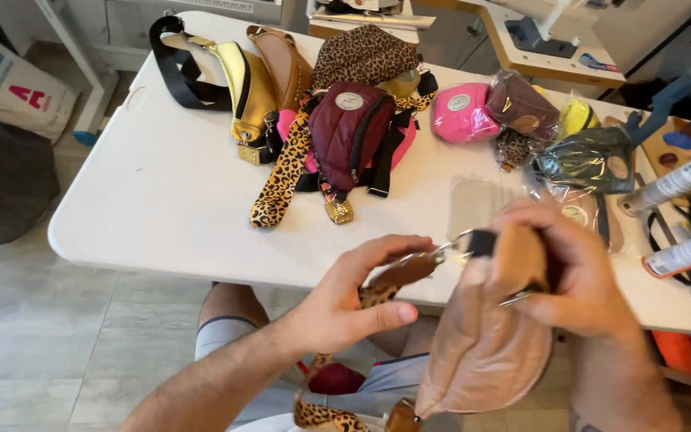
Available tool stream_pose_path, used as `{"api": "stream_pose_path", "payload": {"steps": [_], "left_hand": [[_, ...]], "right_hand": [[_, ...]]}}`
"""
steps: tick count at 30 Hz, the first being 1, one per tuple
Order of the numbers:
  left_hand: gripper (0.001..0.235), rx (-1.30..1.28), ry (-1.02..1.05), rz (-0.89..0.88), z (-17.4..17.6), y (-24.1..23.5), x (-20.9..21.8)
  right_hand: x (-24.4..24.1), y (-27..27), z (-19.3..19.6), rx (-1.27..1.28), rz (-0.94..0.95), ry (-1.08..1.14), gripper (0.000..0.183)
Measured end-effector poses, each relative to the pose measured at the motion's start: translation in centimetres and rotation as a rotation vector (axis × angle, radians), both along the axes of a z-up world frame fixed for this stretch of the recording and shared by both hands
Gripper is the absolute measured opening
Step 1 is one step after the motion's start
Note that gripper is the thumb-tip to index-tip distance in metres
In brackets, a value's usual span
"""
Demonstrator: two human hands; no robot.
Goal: The person seals a plastic bag containing a green fanny pack using a pink handheld heat sealer. They then attach a leopard-print strap to a beige fanny pack, place it into a clear plastic bag, and seal the bag with the same sealer.
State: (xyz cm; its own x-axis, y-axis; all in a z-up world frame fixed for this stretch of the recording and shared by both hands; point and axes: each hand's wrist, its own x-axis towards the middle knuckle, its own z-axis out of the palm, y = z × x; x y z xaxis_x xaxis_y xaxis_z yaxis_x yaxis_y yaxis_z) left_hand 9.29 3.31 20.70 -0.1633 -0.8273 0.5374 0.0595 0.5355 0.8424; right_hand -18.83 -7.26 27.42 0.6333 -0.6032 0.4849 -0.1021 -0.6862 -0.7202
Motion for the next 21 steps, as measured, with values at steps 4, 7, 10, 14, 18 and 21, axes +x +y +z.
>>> {"api": "stream_pose_path", "payload": {"steps": [4,7,10,14,18,21], "left_hand": [[0.047,0.345,0.278,-0.320,-1.4,1.3,-0.4],[0.024,0.436,0.379,-0.395,-2.2,2.2,0.0],[0.020,0.470,0.310,-0.313,-3.0,2.9,0.9],[0.035,0.452,0.188,-0.267,-2.8,3.1,2.4],[0.023,0.364,0.016,-0.142,-0.2,3.1,2.9],[0.035,0.188,-0.257,-0.016,0.4,3.3,2.4]], "right_hand": [[3.1,1.1,-2.4,0.127,0.155,0.148,0.061],[3.7,1.5,-3.8,0.148,0.206,0.128,0.057],[2.5,2.1,-5.5,0.086,0.165,0.184,0.058],[1.3,3.3,-6.1,-0.086,0.064,0.300,0.057],[0.3,4.7,-6.9,-0.133,0.034,0.346,0.057],[0.3,5.8,-7.5,-0.126,0.110,0.459,0.063]]}}
